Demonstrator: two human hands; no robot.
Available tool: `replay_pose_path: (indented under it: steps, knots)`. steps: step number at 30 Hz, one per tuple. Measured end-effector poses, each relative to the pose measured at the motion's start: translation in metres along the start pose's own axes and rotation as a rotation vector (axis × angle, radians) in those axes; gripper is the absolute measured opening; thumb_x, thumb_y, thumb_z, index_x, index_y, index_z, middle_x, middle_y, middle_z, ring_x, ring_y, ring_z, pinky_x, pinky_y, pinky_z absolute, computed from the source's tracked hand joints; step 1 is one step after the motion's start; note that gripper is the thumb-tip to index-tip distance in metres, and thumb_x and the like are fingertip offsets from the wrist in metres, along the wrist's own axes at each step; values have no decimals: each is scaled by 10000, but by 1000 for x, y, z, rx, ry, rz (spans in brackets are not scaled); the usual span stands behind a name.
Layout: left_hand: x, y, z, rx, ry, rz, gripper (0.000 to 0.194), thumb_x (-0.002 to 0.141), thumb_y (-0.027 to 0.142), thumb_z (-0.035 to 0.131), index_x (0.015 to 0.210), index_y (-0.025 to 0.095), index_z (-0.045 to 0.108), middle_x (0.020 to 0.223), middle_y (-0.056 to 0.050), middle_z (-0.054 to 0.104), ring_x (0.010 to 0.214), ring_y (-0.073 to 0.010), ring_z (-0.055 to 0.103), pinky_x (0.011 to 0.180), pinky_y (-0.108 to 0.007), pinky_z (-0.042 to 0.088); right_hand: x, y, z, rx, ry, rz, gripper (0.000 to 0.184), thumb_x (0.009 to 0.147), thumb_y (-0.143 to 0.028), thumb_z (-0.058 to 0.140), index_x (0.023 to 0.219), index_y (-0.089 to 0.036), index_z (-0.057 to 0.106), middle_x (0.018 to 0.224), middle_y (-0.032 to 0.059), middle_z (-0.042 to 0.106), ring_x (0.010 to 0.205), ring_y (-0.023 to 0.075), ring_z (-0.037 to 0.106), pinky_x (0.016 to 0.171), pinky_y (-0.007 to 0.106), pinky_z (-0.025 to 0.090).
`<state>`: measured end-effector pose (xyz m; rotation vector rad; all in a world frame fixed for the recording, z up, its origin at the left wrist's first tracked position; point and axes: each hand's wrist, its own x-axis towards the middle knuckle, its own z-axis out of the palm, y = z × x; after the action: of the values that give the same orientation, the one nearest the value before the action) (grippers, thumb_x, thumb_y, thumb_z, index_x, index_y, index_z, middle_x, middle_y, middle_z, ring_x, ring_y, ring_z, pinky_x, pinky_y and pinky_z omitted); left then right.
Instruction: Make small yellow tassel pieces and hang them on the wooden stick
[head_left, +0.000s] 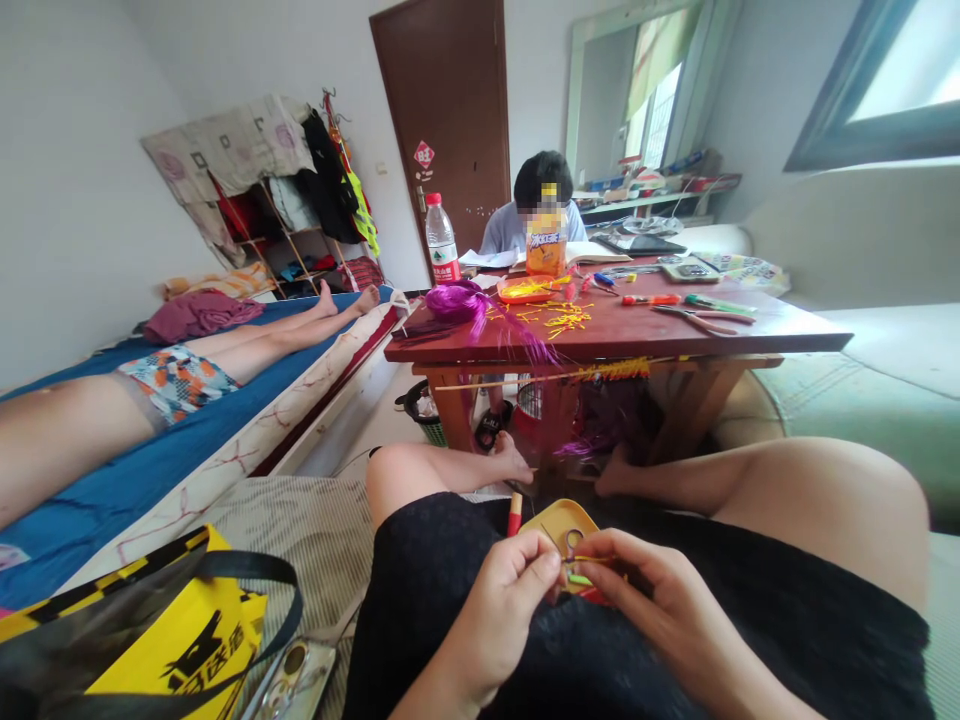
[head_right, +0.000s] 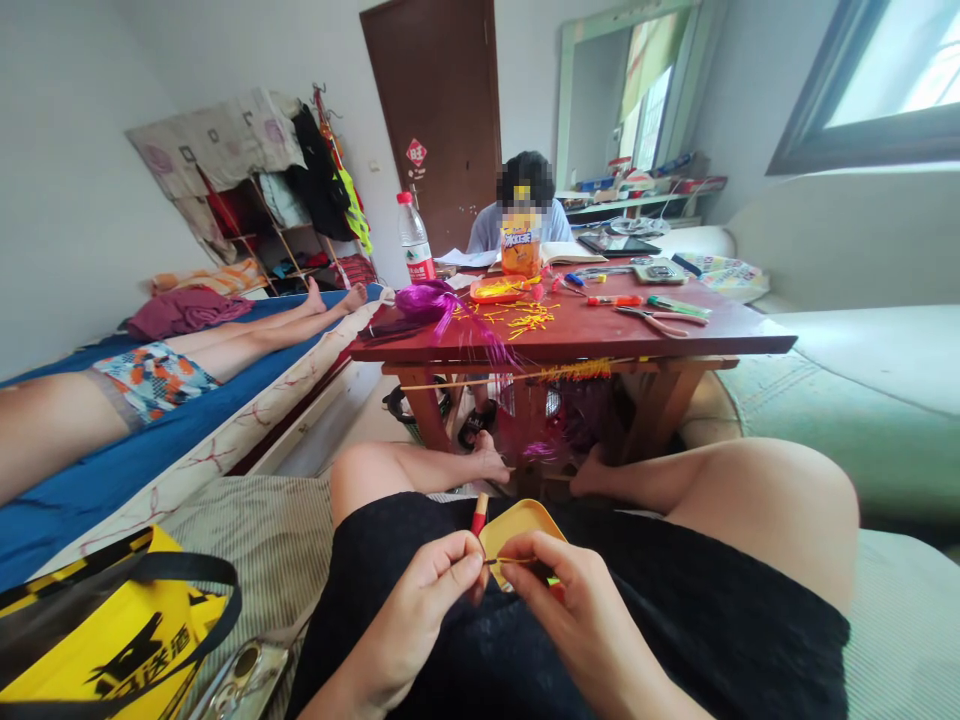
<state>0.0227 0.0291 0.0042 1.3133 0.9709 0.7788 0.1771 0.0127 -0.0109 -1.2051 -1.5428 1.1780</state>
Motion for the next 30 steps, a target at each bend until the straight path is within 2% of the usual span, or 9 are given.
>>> replay_pose_path:
  steps: [5, 11, 17, 19, 21, 22, 26, 28, 30]
  knots:
    - [-3, -1, 1, 43, 35, 21, 260, 799, 352, 453, 616, 173, 409, 581, 35, 359, 575, -106, 320, 567, -229, 283, -1, 2, 0, -48, 8, -28, 230, 815, -375, 491, 746, -191, 611, 654, -4, 593, 590, 132, 509, 560, 218, 406]
    - [-7, -5, 5, 13, 96, 148, 277, 797, 365, 457, 598, 175, 422, 560, 34, 383, 555, -103, 334, 555, -223, 295, 4, -2, 3, 145, 16, -5, 337, 798, -445, 490, 608, -169, 526, 526, -39, 409, 502, 102, 357, 473, 219, 309]
    - [-4, -11, 1, 7, 109, 111, 288, 784, 373, 469, 585, 172, 416, 554, 35, 376, 551, -103, 322, 546, -219, 290, 10, 3, 3, 198, -24, 52, 336, 794, -458, 490, 633, -163, 510, 516, -51, 400, 480, 90, 358, 465, 213, 305]
    - [-1, -13, -4, 30, 120, 98, 286, 791, 361, 462, 582, 172, 411, 557, 34, 377, 561, -108, 330, 560, -222, 292, 17, 10, -6, 63, -87, 32, 300, 833, -431, 431, 780, -157, 541, 596, -24, 506, 527, 107, 459, 497, 213, 366]
    - [1, -16, -10, 75, 167, 98, 284, 797, 352, 459, 581, 173, 410, 563, 34, 375, 571, -112, 338, 568, -225, 290, 27, 22, -18, -259, -117, -5, 280, 877, -353, 356, 993, -158, 520, 786, 25, 601, 669, 136, 560, 581, 228, 425]
    - [2, -17, -12, 96, 197, 101, 283, 799, 351, 459, 583, 174, 413, 568, 34, 375, 576, -114, 341, 572, -226, 290, 33, 31, -24, -505, -118, -10, 277, 890, -304, 324, 1036, -164, 513, 831, 35, 615, 720, 143, 580, 615, 233, 434]
    - [5, -19, -17, 120, 271, 92, 277, 796, 359, 465, 591, 178, 423, 573, 32, 379, 585, -122, 352, 574, -224, 294, 48, 71, -27, -842, -239, 84, 154, 788, -159, 526, 658, -154, 608, 716, 55, 629, 740, 197, 607, 676, 293, 438]
    - [6, -21, -16, 114, 276, 82, 275, 795, 355, 463, 589, 178, 421, 570, 31, 382, 585, -122, 353, 574, -224, 294, 48, 90, -17, -922, -353, 115, 119, 794, -192, 575, 688, -151, 612, 745, 31, 634, 738, 170, 608, 686, 304, 462]
    - [6, -22, -14, 106, 266, 73, 276, 795, 351, 461, 586, 177, 419, 568, 31, 383, 582, -121, 351, 572, -223, 292, 47, 103, -3, -986, -432, 133, 132, 839, -262, 547, 859, -147, 606, 872, 24, 630, 781, 151, 602, 713, 334, 485]
